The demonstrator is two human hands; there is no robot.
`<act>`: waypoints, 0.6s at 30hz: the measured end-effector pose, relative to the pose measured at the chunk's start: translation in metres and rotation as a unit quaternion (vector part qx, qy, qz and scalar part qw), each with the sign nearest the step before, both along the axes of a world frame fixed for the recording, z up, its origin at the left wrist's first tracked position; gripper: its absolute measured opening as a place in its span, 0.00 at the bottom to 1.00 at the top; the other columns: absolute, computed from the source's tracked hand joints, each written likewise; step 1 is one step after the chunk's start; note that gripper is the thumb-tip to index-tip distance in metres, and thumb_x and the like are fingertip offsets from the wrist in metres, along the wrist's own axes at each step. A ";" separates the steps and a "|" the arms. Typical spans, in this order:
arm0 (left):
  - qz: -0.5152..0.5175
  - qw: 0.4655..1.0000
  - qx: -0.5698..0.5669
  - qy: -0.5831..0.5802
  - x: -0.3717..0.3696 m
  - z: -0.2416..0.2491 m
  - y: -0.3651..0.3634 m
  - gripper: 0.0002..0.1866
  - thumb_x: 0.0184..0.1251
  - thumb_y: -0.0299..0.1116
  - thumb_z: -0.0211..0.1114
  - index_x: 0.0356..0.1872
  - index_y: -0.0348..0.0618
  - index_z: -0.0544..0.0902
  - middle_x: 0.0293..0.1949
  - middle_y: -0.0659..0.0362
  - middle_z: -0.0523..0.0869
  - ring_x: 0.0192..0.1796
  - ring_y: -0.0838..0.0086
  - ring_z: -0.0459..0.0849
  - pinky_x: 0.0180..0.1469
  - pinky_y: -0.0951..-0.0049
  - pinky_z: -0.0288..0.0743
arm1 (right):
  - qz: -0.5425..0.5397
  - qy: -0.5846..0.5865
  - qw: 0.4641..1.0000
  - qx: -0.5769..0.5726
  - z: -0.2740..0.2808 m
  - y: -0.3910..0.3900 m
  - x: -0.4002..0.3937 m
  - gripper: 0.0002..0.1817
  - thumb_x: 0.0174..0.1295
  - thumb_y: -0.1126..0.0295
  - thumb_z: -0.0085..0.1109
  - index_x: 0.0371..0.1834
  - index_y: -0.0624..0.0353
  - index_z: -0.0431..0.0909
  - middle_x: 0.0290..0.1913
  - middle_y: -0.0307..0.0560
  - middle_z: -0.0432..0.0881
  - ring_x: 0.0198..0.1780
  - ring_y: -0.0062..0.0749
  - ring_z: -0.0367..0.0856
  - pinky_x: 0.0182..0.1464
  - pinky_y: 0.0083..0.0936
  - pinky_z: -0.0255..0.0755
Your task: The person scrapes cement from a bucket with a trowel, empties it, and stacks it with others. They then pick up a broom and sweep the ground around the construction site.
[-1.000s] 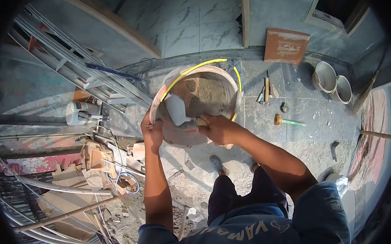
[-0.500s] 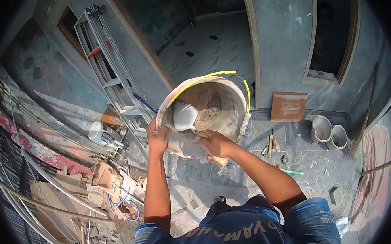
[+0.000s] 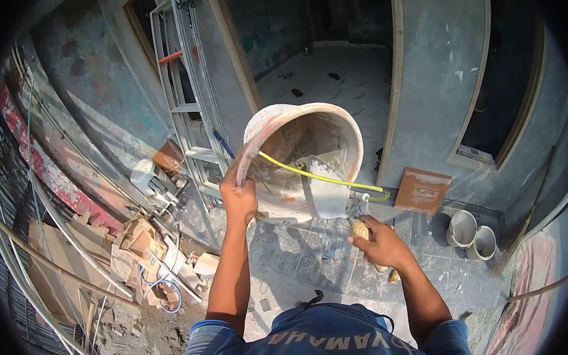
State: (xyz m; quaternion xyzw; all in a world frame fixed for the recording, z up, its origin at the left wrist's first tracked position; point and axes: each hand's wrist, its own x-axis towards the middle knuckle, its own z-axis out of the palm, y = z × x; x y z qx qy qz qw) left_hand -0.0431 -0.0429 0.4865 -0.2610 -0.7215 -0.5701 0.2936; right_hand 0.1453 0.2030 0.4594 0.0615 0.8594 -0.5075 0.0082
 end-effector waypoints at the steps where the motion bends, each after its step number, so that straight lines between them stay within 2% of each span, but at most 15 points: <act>1: 0.005 1.000 0.010 -0.005 -0.002 0.000 -0.002 0.24 0.50 0.22 0.53 0.53 0.27 0.74 0.46 0.50 0.81 0.50 0.70 0.78 0.56 0.73 0.66 | 0.010 -0.015 1.000 0.019 -0.003 0.004 0.006 0.27 0.57 0.58 0.60 0.54 0.65 0.69 0.25 0.55 0.79 0.21 0.34 0.79 0.29 0.32 0.72; 5: 0.030 0.997 0.034 -0.057 -0.017 -0.013 -0.019 0.24 0.50 0.22 0.52 0.52 0.27 0.75 0.44 0.52 0.82 0.48 0.70 0.79 0.54 0.74 0.68 | 0.084 -0.015 0.994 0.063 -0.011 0.035 0.026 0.25 0.53 0.66 0.66 0.52 0.63 0.70 0.26 0.50 0.79 0.22 0.29 0.78 0.27 0.26 0.72; 6: 0.037 0.997 0.039 -0.062 -0.022 -0.017 -0.027 0.24 0.50 0.22 0.52 0.52 0.27 0.75 0.44 0.52 0.82 0.48 0.70 0.79 0.54 0.74 0.68 | 0.120 0.013 0.988 0.095 -0.011 0.043 0.030 0.25 0.50 0.67 0.67 0.51 0.61 0.71 0.27 0.49 0.80 0.25 0.30 0.79 0.30 0.27 0.72; 8: -0.016 0.991 0.095 -0.089 -0.028 -0.026 -0.043 0.27 0.45 0.21 0.51 0.53 0.30 0.75 0.47 0.49 0.82 0.51 0.67 0.79 0.56 0.73 0.68 | 0.168 0.037 0.976 0.131 -0.013 0.055 0.039 0.25 0.47 0.69 0.69 0.50 0.59 0.73 0.29 0.48 0.80 0.28 0.31 0.80 0.33 0.27 0.72; 9: -0.011 0.985 0.127 -0.119 -0.023 -0.021 -0.048 0.25 0.46 0.22 0.54 0.51 0.30 0.76 0.44 0.53 0.82 0.46 0.72 0.80 0.52 0.75 0.70 | 0.181 -0.013 0.974 0.138 -0.016 0.060 0.043 0.26 0.44 0.69 0.69 0.49 0.57 0.73 0.31 0.52 0.81 0.33 0.41 0.80 0.37 0.29 0.72; 10: 0.000 0.983 0.134 -0.122 -0.024 -0.025 -0.054 0.25 0.46 0.22 0.54 0.51 0.30 0.76 0.44 0.53 0.82 0.46 0.72 0.80 0.52 0.75 0.70 | 0.194 -0.062 0.968 0.146 -0.020 0.065 0.049 0.27 0.42 0.68 0.69 0.48 0.56 0.73 0.34 0.55 0.81 0.37 0.50 0.79 0.40 0.30 0.71; 11: -0.009 0.974 0.180 -0.134 -0.028 -0.030 -0.065 0.23 0.47 0.22 0.55 0.50 0.31 0.77 0.42 0.55 0.82 0.44 0.73 0.79 0.50 0.76 0.71 | 0.206 -0.066 0.964 0.152 -0.028 0.072 0.053 0.27 0.42 0.68 0.69 0.48 0.56 0.73 0.34 0.55 0.81 0.37 0.50 0.79 0.40 0.30 0.71; 12: -0.017 0.963 0.228 -0.144 -0.032 -0.037 -0.076 0.22 0.48 0.21 0.55 0.49 0.31 0.78 0.40 0.56 0.82 0.42 0.75 0.79 0.48 0.76 0.71 | 0.201 -0.095 0.961 0.163 -0.039 0.081 0.056 0.26 0.42 0.68 0.70 0.47 0.57 0.73 0.34 0.52 0.81 0.36 0.46 0.80 0.40 0.29 0.71; 14: 0.016 0.960 0.234 -0.153 -0.032 -0.051 -0.098 0.23 0.47 0.19 0.55 0.50 0.31 0.76 0.37 0.57 0.81 0.41 0.74 0.79 0.46 0.76 0.73 | 0.213 -0.125 0.951 0.188 -0.058 0.093 0.057 0.25 0.42 0.69 0.70 0.46 0.58 0.73 0.33 0.50 0.82 0.36 0.42 0.80 0.39 0.27 0.71; 16: -0.116 0.895 0.392 -0.176 -0.017 -0.055 -0.106 0.23 0.48 0.17 0.54 0.51 0.33 0.75 0.35 0.58 0.80 0.38 0.73 0.79 0.44 0.74 0.75 | 0.120 -0.041 0.992 0.009 -0.078 0.103 0.052 0.19 0.46 0.69 0.69 0.40 0.60 0.73 0.31 0.42 0.79 0.33 0.31 0.80 0.37 0.23 0.72; 17: -0.095 0.888 0.411 -0.182 -0.012 -0.067 -0.114 0.22 0.48 0.17 0.55 0.50 0.35 0.74 0.35 0.57 0.79 0.35 0.72 0.80 0.42 0.69 0.78 | 0.077 -0.078 0.993 -0.038 -0.090 0.106 0.046 0.17 0.52 0.66 0.68 0.39 0.59 0.71 0.29 0.36 0.74 0.30 0.23 0.76 0.32 0.20 0.71; 18: -0.106 0.856 0.452 -0.228 -0.002 -0.076 -0.115 0.21 0.48 0.17 0.56 0.48 0.35 0.74 0.34 0.57 0.79 0.34 0.71 0.80 0.40 0.67 0.80 | 0.102 -0.088 0.991 -0.025 -0.092 0.100 0.033 0.17 0.52 0.66 0.68 0.39 0.59 0.71 0.29 0.36 0.74 0.30 0.23 0.76 0.32 0.20 0.71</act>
